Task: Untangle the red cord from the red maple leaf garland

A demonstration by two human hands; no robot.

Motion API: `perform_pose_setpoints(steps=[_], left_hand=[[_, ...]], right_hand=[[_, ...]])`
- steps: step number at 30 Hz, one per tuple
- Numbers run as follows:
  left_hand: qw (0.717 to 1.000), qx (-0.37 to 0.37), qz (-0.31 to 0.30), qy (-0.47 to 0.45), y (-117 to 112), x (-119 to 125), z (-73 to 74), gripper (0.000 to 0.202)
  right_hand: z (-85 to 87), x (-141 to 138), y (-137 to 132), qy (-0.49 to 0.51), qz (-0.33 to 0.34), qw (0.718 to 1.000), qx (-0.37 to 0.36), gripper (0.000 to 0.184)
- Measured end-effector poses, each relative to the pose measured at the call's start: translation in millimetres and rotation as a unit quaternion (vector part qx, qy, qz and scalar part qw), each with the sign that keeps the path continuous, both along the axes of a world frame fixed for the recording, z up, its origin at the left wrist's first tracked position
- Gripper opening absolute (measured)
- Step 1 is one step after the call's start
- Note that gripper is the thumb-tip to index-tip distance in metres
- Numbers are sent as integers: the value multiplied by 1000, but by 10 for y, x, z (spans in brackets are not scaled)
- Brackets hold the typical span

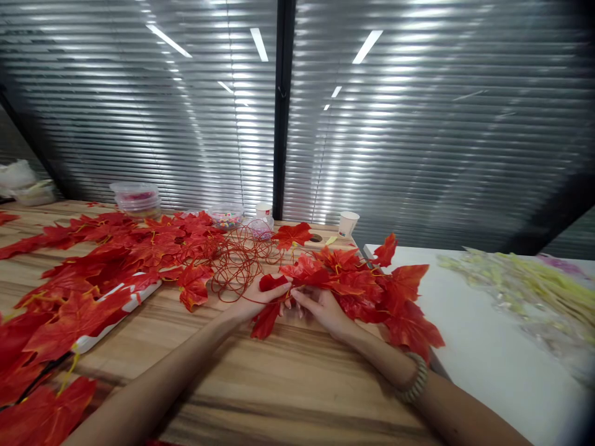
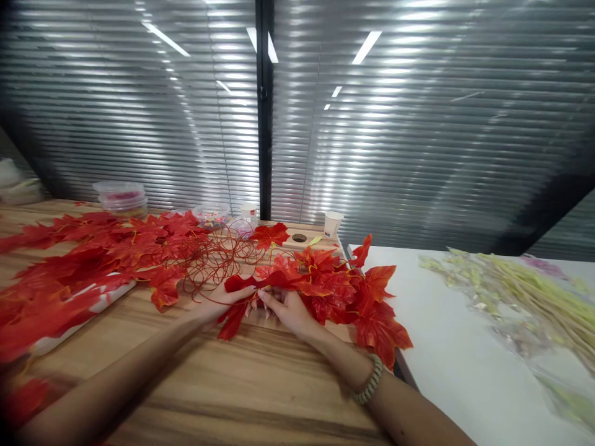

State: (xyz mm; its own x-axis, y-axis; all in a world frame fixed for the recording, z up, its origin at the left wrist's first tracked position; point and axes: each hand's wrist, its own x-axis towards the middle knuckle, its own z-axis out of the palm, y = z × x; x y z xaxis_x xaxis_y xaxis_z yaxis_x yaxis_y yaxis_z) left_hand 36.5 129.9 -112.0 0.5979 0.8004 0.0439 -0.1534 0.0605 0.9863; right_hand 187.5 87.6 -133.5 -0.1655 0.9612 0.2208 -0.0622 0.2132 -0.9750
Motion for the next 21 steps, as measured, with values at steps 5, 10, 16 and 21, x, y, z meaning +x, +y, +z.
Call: perform_pose_setpoints(steps=[5, 10, 16, 21], left_hand=[[1000, -6, -5, 7, -10, -5, 17, 20], [1000, -7, 2, 8, -6, -4, -13, 24], [1000, 7, 2, 3, 18, -5, -62, 24], [1000, 3, -5, 3, 16, -9, -63, 23]], right_hand=[[-17, 4, 13, 0, 3, 1000, 1, 34], [-26, 7, 18, -3, 3, 1000, 5, 33], [-30, 6, 18, -5, 7, 1000, 10, 33], [-31, 5, 20, -5, 4, 1000, 8, 33]])
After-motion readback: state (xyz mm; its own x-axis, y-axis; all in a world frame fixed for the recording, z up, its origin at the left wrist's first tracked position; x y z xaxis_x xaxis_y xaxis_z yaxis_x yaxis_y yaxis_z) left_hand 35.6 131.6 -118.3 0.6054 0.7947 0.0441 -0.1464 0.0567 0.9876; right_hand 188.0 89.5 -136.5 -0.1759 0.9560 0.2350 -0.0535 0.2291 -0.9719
